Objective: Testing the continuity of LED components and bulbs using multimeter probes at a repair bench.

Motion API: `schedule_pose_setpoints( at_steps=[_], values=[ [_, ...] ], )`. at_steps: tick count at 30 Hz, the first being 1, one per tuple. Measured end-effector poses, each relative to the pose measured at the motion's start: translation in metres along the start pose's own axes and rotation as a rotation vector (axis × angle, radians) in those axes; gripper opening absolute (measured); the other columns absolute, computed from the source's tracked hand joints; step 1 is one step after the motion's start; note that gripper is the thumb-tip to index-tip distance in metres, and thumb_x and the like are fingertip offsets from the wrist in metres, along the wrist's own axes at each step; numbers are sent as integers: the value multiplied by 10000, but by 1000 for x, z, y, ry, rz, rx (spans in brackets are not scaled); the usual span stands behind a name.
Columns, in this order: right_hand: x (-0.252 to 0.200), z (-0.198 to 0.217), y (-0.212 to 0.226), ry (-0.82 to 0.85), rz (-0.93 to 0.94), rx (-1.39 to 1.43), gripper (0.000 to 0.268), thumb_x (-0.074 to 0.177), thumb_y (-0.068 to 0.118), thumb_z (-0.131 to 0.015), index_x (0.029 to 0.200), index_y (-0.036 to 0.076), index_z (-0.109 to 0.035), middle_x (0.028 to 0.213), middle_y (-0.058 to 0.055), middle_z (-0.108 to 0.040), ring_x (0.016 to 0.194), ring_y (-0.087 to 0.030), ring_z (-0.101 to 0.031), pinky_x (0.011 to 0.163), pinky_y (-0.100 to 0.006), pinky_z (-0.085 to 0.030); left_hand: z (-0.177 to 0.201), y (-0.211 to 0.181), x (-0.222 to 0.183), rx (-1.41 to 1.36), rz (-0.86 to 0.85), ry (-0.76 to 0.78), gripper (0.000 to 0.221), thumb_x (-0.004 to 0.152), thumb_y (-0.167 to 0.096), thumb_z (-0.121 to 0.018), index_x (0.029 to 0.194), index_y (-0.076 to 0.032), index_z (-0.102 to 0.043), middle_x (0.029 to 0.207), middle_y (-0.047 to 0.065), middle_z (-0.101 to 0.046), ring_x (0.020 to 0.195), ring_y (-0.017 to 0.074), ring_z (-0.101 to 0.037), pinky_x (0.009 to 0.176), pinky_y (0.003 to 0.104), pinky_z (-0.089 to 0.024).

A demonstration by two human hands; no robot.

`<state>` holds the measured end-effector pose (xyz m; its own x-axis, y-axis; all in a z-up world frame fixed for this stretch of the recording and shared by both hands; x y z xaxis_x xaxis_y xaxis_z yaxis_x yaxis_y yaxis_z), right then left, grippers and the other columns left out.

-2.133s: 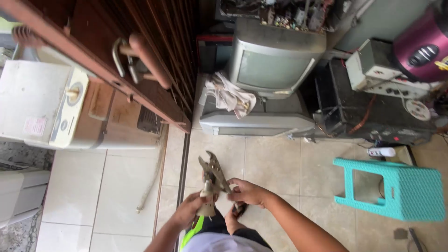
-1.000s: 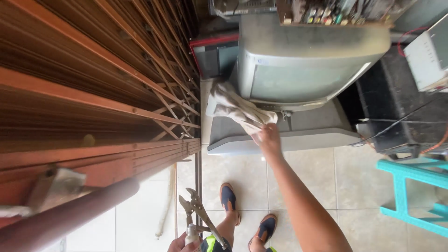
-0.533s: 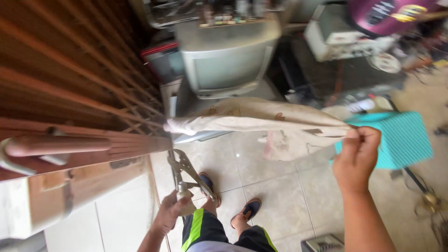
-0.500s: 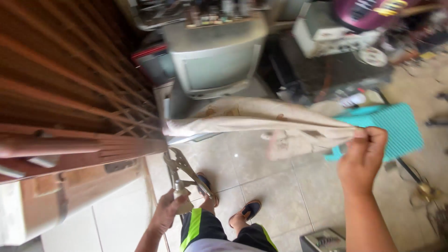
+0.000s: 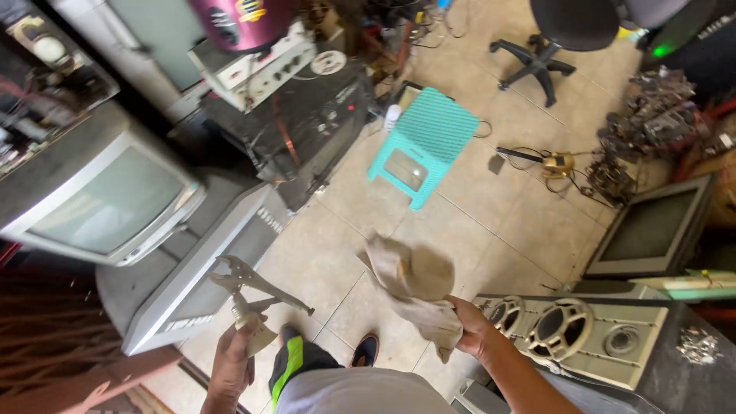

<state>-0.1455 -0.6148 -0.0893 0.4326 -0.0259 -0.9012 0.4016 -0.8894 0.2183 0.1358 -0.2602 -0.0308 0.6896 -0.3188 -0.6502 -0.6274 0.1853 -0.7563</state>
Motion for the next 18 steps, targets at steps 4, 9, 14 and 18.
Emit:
schedule_pose_setpoints(
  at_steps=[4,9,14,18],
  values=[
    [21,98,74,-153,279,304,115,843,110,-554,918,51,-618,707,-69,-514,676,-214,-529,654,-379,-473,-81,-24,22,88,18,4,549,749,-360,-619,1057,88,-701,1041,201,-615,923,326,-530,735,395,-389],
    [28,229,164,-340,397,683,280,1043,216,-475,1212,76,-650,1246,-161,-670,1188,-306,-629,1058,-437,-510,-180,-70,75,203,31,75,508,747,-348,-639,1015,84,-662,1057,191,-589,985,324,-515,795,431,-426],
    [-83,188,217,-358,491,824,339,1061,252,-443,1343,134,-589,1256,-147,-621,1212,-286,-610,1069,-481,-481,-277,-87,178,216,1,167,450,801,-311,-699,1041,70,-708,997,146,-603,925,289,-541,760,401,-438],
    [-8,290,171,-192,264,548,464,892,309,-675,1206,-31,-654,1197,-223,-697,1073,-327,-663,973,-482,-532,-375,-141,234,248,34,214,364,805,-289,-699,997,20,-716,946,107,-590,886,241,-535,748,382,-426]
  ],
)
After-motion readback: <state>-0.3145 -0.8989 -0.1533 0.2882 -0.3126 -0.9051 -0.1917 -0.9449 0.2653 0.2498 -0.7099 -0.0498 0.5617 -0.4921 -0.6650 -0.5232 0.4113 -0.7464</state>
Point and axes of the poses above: each hand's wrist, its own x-axis towards the middle knuckle, its own z-axis out of the back of the hand, y = z × x, the point moved 6 cm from there along x, towards the middle knuckle
